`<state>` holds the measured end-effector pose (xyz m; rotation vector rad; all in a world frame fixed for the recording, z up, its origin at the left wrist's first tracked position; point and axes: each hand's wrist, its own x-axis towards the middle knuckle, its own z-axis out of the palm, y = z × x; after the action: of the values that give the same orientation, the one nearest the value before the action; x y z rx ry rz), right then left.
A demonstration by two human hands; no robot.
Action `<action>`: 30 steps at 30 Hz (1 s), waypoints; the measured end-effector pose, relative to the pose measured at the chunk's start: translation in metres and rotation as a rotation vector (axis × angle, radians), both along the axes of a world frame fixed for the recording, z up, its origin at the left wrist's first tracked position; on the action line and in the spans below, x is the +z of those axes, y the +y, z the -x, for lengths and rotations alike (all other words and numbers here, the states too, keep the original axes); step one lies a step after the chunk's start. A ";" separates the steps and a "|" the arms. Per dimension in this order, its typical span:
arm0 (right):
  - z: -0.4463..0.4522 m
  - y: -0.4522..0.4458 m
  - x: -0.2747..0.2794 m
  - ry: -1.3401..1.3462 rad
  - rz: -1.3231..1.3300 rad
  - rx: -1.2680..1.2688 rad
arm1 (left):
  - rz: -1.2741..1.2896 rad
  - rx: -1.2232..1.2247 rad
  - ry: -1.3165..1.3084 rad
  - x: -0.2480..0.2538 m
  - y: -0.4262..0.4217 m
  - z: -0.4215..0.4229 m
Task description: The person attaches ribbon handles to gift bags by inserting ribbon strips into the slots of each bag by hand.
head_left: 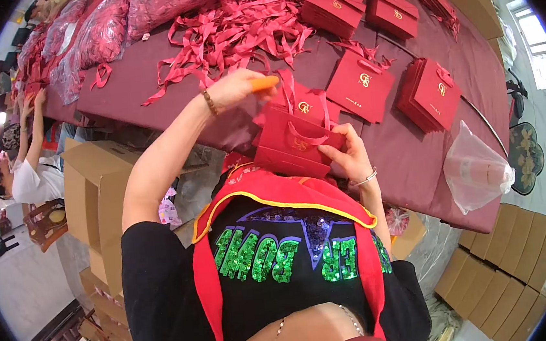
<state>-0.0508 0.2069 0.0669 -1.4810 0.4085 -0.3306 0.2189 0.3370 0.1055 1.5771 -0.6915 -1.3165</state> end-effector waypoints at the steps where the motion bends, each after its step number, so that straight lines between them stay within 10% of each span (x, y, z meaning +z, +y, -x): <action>1: 0.000 0.000 -0.001 0.015 0.010 0.026 | 0.040 -0.020 0.062 -0.004 0.000 0.009; 15: 0.002 0.004 -0.004 0.095 0.137 0.130 | 0.347 0.396 -0.453 0.001 -0.012 0.023; 22: -0.005 0.006 0.002 0.140 0.157 0.159 | 0.229 0.203 -0.630 -0.016 -0.053 0.032; 28: 0.001 0.005 -0.006 0.089 -0.017 0.086 | 0.167 0.303 -0.453 -0.054 -0.076 0.017; 30: 0.001 0.010 -0.027 -0.096 0.078 -0.117 | -0.012 0.235 0.020 -0.052 -0.067 0.011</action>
<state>-0.0522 0.2172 0.0397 -1.5142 0.4095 -0.5134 0.2084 0.2699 0.0531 1.5993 -0.4698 -1.1623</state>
